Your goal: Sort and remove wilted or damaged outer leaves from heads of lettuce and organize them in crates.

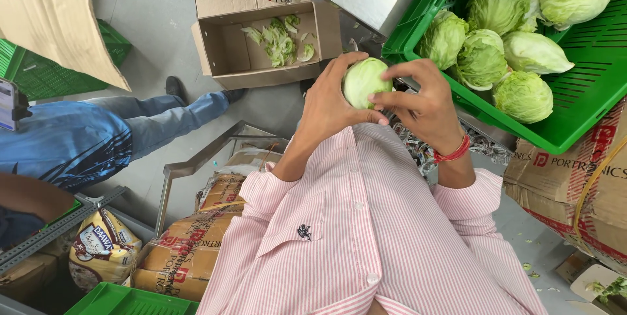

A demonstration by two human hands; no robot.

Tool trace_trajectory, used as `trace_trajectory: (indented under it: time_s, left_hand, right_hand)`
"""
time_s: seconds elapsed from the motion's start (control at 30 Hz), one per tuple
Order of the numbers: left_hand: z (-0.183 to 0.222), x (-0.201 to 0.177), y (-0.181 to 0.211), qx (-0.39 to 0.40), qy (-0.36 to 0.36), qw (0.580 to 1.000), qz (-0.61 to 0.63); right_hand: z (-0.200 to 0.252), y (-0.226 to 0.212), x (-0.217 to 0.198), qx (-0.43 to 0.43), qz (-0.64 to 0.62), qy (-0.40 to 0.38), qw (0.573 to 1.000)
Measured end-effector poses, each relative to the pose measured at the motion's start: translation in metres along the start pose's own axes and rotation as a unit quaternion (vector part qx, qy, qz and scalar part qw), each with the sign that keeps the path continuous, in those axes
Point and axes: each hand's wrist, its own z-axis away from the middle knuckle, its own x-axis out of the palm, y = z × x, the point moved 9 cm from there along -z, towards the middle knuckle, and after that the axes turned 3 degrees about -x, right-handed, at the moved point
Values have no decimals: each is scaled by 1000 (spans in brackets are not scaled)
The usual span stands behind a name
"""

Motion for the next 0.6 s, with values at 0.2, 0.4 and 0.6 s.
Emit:
trace_trajectory:
  time_s: [0.2,0.4,0.6]
  left_hand:
    - [1,7,-1,28,-22,999,-3]
    - [9,14,-8,23,-27,999,13]
    - [12,5,-16,50,17,997,59]
  right_hand:
    - [15,20,8,53,-58,87,993]
    - [50,88,2,229,-387,289,845]
    - [58,83,19,263,-327,197,886]
